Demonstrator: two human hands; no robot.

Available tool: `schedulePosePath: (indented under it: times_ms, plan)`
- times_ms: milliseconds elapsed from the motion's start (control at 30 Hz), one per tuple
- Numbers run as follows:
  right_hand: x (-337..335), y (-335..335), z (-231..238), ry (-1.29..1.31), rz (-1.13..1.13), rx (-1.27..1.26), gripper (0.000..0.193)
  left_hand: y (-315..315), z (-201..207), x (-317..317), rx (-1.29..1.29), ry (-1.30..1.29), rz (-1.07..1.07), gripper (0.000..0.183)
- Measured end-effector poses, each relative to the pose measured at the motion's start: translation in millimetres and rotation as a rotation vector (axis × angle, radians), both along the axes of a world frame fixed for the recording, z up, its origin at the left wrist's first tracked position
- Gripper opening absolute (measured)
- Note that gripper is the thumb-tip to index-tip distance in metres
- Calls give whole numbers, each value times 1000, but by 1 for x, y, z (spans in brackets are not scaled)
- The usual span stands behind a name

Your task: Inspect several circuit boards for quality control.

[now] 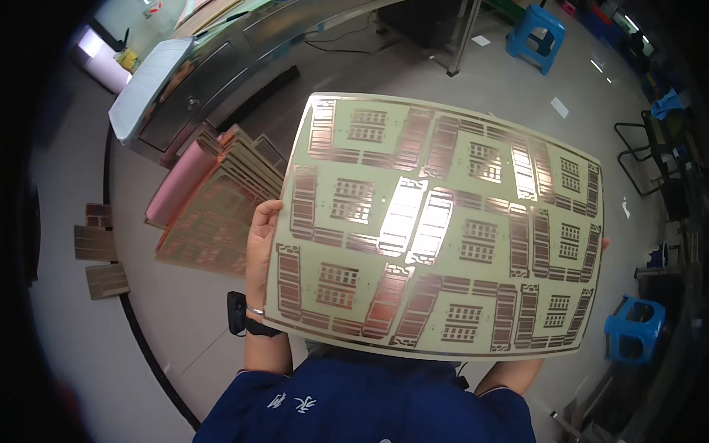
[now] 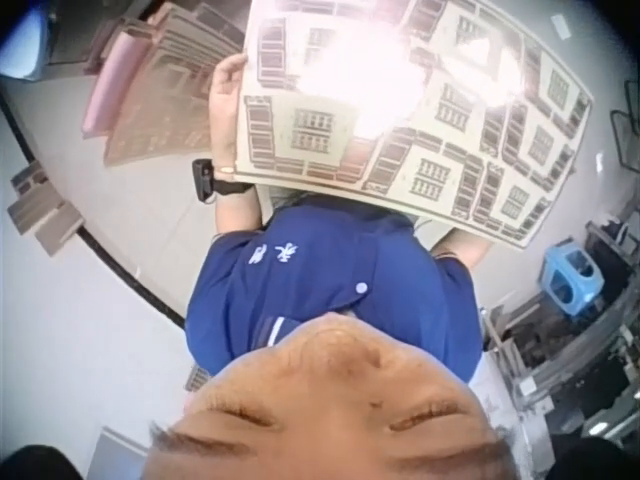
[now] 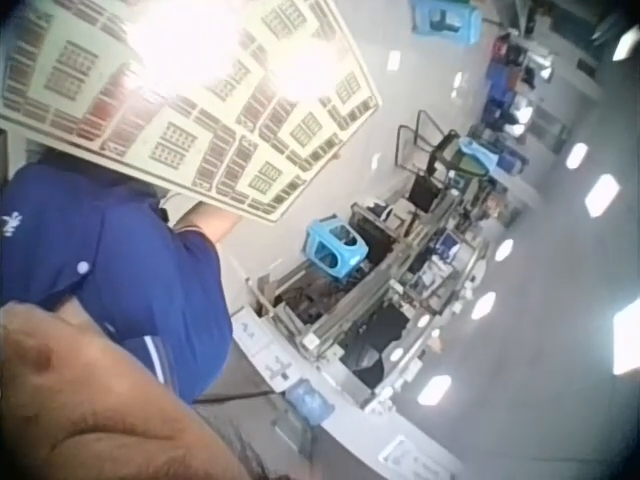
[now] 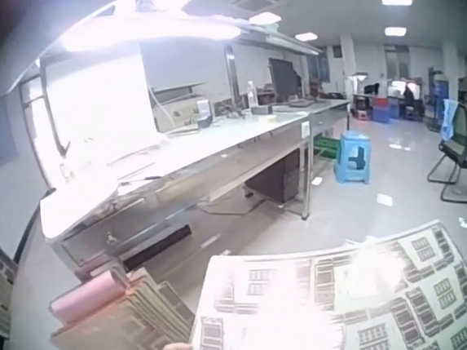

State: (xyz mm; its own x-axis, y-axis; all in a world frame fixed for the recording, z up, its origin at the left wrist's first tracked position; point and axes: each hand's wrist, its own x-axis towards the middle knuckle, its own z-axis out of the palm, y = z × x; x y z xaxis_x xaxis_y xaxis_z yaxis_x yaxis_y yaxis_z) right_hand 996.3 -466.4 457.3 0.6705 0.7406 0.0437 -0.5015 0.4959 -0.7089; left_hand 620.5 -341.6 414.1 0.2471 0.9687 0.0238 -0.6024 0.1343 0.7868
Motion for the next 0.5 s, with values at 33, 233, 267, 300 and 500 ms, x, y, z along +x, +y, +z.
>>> schedulePosePath:
  times_ms: [33,233,267,300,500]
  plan:
    - [3,0,-4,-21,13,6,60,1,-1,-1,-41,-15,-3,22]
    - [-12,6,1,118,32,82,60,2,-8,-9,-105,-62,-22,21]
    - [-11,5,6,102,21,87,60,3,-11,-15,-101,-77,-35,21]
    - [-8,5,7,101,-2,82,61,4,-19,-20,-104,-48,-43,20]
    - [7,0,11,87,-129,71,63,7,-27,-15,-138,38,-46,16]
